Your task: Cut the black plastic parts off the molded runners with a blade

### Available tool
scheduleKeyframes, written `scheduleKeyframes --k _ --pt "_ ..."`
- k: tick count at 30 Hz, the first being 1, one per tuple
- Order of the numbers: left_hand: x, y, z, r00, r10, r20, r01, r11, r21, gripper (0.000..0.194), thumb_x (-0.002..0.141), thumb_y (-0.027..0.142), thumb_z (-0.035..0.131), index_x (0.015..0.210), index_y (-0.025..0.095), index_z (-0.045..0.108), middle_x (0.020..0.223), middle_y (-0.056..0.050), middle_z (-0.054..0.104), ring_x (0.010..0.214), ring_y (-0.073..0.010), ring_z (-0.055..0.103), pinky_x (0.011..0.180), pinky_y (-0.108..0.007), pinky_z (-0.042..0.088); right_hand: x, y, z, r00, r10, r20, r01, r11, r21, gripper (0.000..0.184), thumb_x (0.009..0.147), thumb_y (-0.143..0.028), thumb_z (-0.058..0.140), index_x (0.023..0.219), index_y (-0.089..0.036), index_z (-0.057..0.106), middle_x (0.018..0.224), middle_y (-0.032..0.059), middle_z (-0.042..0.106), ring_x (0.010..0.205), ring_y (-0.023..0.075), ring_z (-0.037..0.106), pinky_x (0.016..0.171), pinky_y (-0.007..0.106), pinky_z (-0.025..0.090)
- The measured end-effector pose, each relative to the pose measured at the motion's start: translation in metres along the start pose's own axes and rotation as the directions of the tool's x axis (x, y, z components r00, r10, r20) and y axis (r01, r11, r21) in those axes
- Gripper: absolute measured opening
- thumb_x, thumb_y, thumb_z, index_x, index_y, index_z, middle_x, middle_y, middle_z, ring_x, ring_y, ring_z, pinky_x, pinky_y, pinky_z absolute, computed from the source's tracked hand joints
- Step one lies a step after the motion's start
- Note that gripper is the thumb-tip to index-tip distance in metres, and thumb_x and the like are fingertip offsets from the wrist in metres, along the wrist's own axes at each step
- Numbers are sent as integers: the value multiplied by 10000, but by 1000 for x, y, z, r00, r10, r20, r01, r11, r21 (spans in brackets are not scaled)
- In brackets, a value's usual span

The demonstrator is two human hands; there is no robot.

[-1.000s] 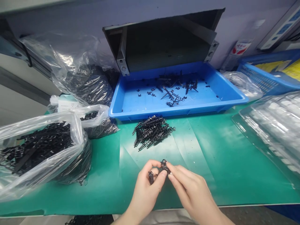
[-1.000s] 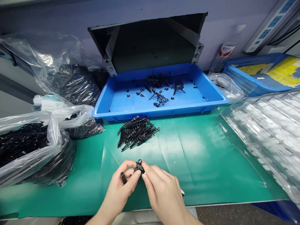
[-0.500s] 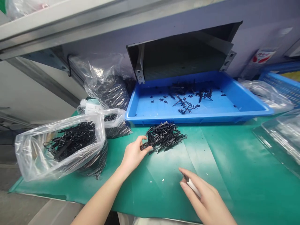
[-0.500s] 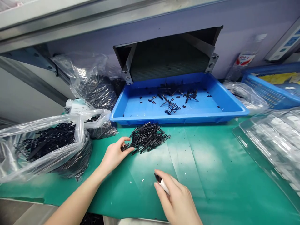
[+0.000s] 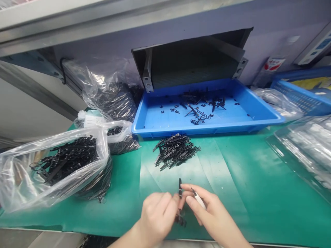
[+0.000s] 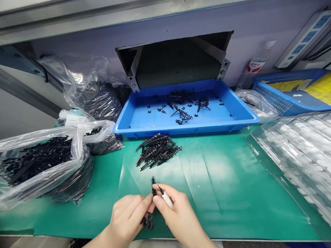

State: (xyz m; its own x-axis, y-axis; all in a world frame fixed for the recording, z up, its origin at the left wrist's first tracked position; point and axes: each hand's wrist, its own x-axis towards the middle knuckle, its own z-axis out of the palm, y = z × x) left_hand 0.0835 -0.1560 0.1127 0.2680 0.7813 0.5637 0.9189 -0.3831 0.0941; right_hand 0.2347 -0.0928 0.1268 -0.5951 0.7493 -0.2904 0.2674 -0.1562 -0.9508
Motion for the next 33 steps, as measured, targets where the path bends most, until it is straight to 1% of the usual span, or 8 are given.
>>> scheduleKeyframes --k 5,8,11,14,17,19,28,33 --pt "14 11 -6 995 -36 -98 13 974 -227 129 870 139 473 883 106 597 559 -30 646 456 -126 571 444 -224 411 2 8 -7 997 54 63 -59 995 79 331 836 -420 472 989 -160 607 608 -13 587 418 94 420 450 224 362" --pt "16 2 -11 967 -255 -3 227 866 -445 132 862 204 511 944 141 594 695 -47 687 594 -132 627 531 -203 460 0 3 -17 998 -5 60 4 1000 3 286 867 -403 435 896 -178 609 683 11 641 564 132 532 552 241 402" --pt "15 -6 -12 794 -411 448 607 578 -546 140 741 247 665 862 185 635 734 -25 686 646 -151 619 585 -223 464 -2 -3 -21 993 -35 112 44 996 -80 294 876 -384 414 793 -174 603 636 12 647 615 152 562 596 252 409" --pt "15 -6 -9 561 -260 786 828 183 -530 112 720 269 660 715 174 601 634 5 644 563 -117 557 557 -214 426 -4 -5 -20 987 -50 154 67 992 -110 299 887 -355 403 733 -171 581 600 0 635 579 140 560 594 245 412" --pt "14 -2 -6 516 -134 846 829 -174 -532 221 771 367 578 762 147 555 553 12 598 403 -49 380 419 -167 302 -5 -6 -20 977 -84 194 110 985 -131 253 896 -312 411 776 -176 587 635 -10 639 608 132 576 608 234 421" --pt "13 0 -4 502 -109 858 810 -290 -510 265 779 403 561 803 141 537 509 22 581 344 -24 221 355 -166 167 -5 -6 -20 972 -113 205 144 979 -144 212 898 -284 407 849 -186 589 667 -14 642 636 132 585 613 231 429" --pt "15 11 -1 364 -393 844 818 -298 -492 228 755 355 565 853 157 512 545 17 615 243 -16 301 299 -165 165 -5 10 -20 985 -169 -37 150 941 -303 285 919 -312 336 1111 -201 514 810 28 643 693 164 608 647 283 480" --pt "10 17 4 370 -507 779 736 -352 -578 225 791 361 528 890 166 472 641 13 636 227 4 342 290 -141 163 -11 5 -16 975 -210 76 222 870 -441 368 938 -296 269 1165 -193 540 962 80 662 851 207 626 723 330 496"
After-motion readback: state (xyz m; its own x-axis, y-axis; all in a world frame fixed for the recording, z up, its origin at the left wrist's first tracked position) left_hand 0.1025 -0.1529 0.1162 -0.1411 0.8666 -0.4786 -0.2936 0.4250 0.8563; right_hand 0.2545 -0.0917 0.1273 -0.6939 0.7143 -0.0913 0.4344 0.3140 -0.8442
